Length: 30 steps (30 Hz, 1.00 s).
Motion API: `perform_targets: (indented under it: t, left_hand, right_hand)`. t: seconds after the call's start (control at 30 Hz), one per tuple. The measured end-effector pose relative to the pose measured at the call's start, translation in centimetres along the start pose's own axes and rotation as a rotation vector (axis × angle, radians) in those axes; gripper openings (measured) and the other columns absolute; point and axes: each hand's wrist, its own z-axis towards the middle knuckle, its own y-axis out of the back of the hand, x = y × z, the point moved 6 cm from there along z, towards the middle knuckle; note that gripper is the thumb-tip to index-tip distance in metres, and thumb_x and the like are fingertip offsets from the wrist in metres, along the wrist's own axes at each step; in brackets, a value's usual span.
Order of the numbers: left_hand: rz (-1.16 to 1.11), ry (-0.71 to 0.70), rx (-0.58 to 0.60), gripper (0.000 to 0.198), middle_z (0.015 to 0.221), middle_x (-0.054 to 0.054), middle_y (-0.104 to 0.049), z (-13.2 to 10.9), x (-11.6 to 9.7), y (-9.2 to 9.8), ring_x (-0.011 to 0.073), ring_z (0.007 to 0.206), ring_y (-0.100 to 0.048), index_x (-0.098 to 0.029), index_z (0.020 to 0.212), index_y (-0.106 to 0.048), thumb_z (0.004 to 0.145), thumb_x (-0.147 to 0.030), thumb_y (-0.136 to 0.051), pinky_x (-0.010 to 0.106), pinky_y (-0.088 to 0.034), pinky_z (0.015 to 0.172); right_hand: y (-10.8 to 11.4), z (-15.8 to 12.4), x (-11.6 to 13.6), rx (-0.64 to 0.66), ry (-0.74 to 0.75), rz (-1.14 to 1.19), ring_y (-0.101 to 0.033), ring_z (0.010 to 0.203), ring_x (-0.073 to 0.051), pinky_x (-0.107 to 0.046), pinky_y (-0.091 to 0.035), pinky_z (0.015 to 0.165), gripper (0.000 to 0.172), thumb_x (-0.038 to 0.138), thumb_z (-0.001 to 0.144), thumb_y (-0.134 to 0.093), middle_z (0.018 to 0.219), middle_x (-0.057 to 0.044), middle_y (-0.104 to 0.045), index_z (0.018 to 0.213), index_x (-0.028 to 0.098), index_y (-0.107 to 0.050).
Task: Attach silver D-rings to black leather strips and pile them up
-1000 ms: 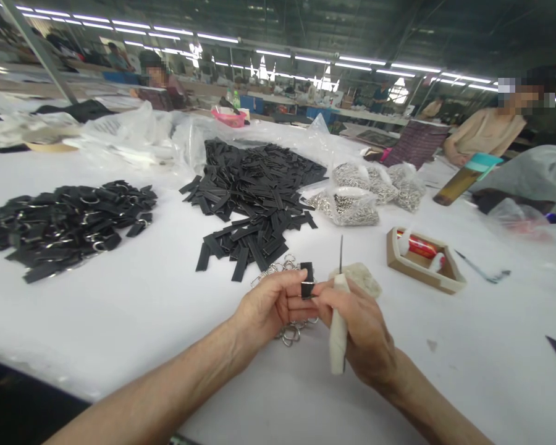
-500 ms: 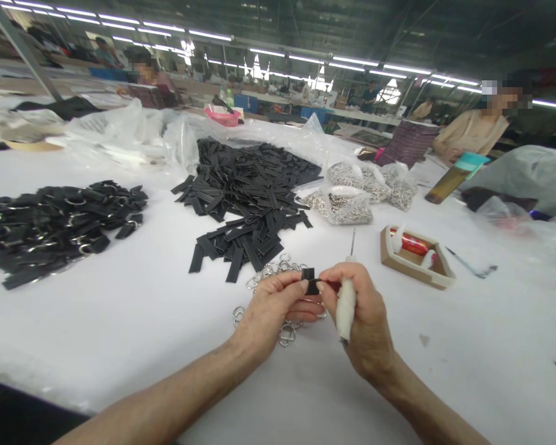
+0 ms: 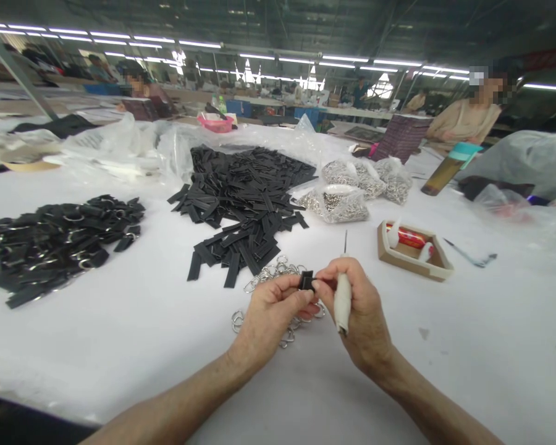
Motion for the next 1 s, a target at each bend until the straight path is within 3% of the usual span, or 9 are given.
perform_targets:
  t: [0.4,1.0]
  left_hand:
    - [-0.062,0.049,-0.028,0.009,0.067,0.004,-0.065,-0.02,0.3,0.46,0.0196,0.067,-0.065,-0.014,0.075,-0.062,0.072,-0.022,-0.064,0.031,-0.051,0.068]
    - [-0.031,0.1,0.023,0.01,0.068,0.005,-0.065,-0.04,0.1,0.16,0.0147,0.052,-0.061,-0.013,0.074,-0.063,0.072,-0.023,-0.061,0.025,-0.048,0.054]
  right_hand:
    - [-0.04,0.15,0.33,0.006,0.008,-0.019,-0.051,0.061,-0.011,-0.022,-0.04,0.055,0.011,0.015,0.077,-0.056,0.071,0.003,-0.055,0.082,0.021,-0.048]
    - [-0.34,-0.01,0.2,0.051,-0.006,0.0,-0.051,0.058,-0.011,-0.022,-0.041,0.052,0.011,0.015,0.078,-0.054,0.072,0.002,-0.055,0.085,0.021,-0.049]
